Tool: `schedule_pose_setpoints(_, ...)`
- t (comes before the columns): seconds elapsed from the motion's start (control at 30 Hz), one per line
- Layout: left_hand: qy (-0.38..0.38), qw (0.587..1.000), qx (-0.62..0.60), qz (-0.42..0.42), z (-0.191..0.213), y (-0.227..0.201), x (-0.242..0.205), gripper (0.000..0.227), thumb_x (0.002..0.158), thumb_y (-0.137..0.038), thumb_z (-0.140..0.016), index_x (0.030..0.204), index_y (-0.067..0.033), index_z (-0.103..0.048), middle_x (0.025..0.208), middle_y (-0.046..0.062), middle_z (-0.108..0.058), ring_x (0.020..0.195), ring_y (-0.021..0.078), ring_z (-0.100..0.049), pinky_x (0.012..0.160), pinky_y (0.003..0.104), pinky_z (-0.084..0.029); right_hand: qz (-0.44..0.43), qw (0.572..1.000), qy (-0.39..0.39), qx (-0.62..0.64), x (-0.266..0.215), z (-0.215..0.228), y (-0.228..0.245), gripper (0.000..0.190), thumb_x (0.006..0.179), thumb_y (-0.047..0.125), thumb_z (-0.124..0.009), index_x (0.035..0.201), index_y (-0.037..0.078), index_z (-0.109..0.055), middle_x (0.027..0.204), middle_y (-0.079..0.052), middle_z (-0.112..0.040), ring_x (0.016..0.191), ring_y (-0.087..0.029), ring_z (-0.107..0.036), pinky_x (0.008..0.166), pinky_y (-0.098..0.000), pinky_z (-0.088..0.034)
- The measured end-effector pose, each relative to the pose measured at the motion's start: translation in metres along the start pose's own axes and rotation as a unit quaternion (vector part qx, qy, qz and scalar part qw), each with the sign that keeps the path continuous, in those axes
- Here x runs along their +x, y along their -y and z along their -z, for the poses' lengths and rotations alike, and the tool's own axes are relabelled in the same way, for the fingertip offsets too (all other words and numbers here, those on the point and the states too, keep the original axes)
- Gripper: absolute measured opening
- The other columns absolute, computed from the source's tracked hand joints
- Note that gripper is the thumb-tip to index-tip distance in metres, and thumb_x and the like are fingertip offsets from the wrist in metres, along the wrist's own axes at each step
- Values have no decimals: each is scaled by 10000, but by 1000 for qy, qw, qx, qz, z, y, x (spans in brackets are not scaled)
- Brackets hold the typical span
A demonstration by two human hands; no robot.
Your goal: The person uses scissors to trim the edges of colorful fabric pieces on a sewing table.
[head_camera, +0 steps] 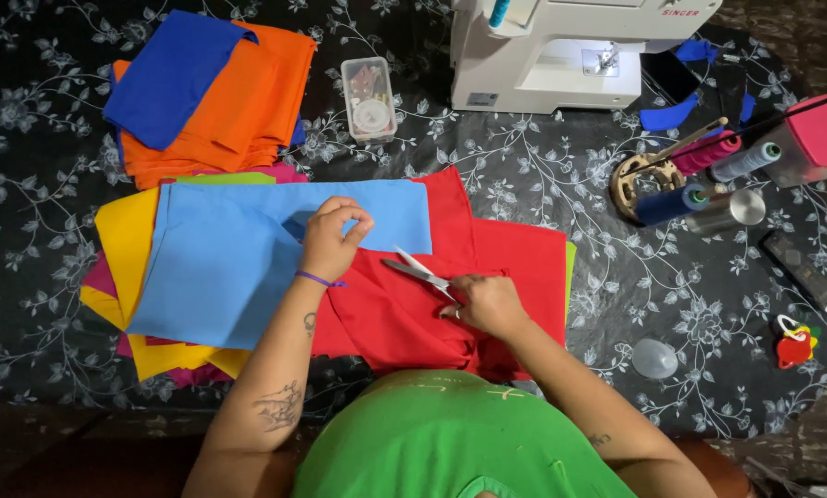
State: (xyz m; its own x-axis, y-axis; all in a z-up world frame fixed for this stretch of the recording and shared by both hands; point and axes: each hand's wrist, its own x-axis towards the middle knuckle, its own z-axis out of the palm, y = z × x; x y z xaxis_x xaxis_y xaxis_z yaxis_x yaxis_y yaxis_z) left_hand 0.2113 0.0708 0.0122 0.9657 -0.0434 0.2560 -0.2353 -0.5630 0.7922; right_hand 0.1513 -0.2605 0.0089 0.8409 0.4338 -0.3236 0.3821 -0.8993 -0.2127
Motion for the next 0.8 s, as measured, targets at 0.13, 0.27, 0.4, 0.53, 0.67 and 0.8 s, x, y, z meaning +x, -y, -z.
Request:
schedule_pose_setpoints(0.13,-3,1000,-5,-10,3,-8,0,77,984,-243,-801,963,-172,-817,1061,51,-724,1056,347,-752,957,460,-595,44,996,-40,-63,25,-13,11,573,804,698,-752,1238,325,-719,1035,59,-795,955,-212,-794,792,-436,-643)
schedule_pose_setpoints(0.27,-3,1000,-1,-19,5,-11,-1,79,974,-265,-805,958,-188,-814,1065,37,-722,1057,326,-753,955,452,-592,91,992,-65,-66,46,-9,25,517,814,571,-767,1239,281,-714,1043,36,-789,926,-241,-798,759,-451,-646)
schedule_pose_setpoints(0.4,2,1000,-5,-12,7,-18,-1,36,969,-216,-814,965,-181,-816,1084,40,-719,1063,324,-752,958,454,-592,136,983,-94,-80,67,-19,27,496,774,417,-738,1238,248,-705,1014,19,-783,846,-269,-795,689,-488,-635)
schedule_pose_setpoints(0.53,3,1000,-7,-3,8,-19,-1,31,968,-212,-817,964,-181,-817,1083,31,-722,1053,313,-756,954,457,-597,149,978,-116,-87,73,-27,27,477,763,388,-717,1207,213,-713,975,2,-776,791,-286,-788,643,-502,-625)
schedule_pose_setpoints(0.67,1,1000,-14,-12,6,-14,0,38,961,-224,-826,962,-187,-816,1075,28,-725,1062,311,-755,957,454,-595,160,974,-139,-80,75,-38,21,375,821,390,-703,1128,177,-730,936,-3,-776,750,-285,-784,600,-487,-615)
schedule_pose_setpoints(0.8,-15,999,-39,-11,13,-25,4,19,951,-159,-822,938,-166,-810,1023,28,-722,1004,307,-763,881,440,-628,143,972,-169,-83,70,-39,21,345,894,525,-721,1058,222,-734,864,13,-759,742,-248,-784,614,-458,-627)
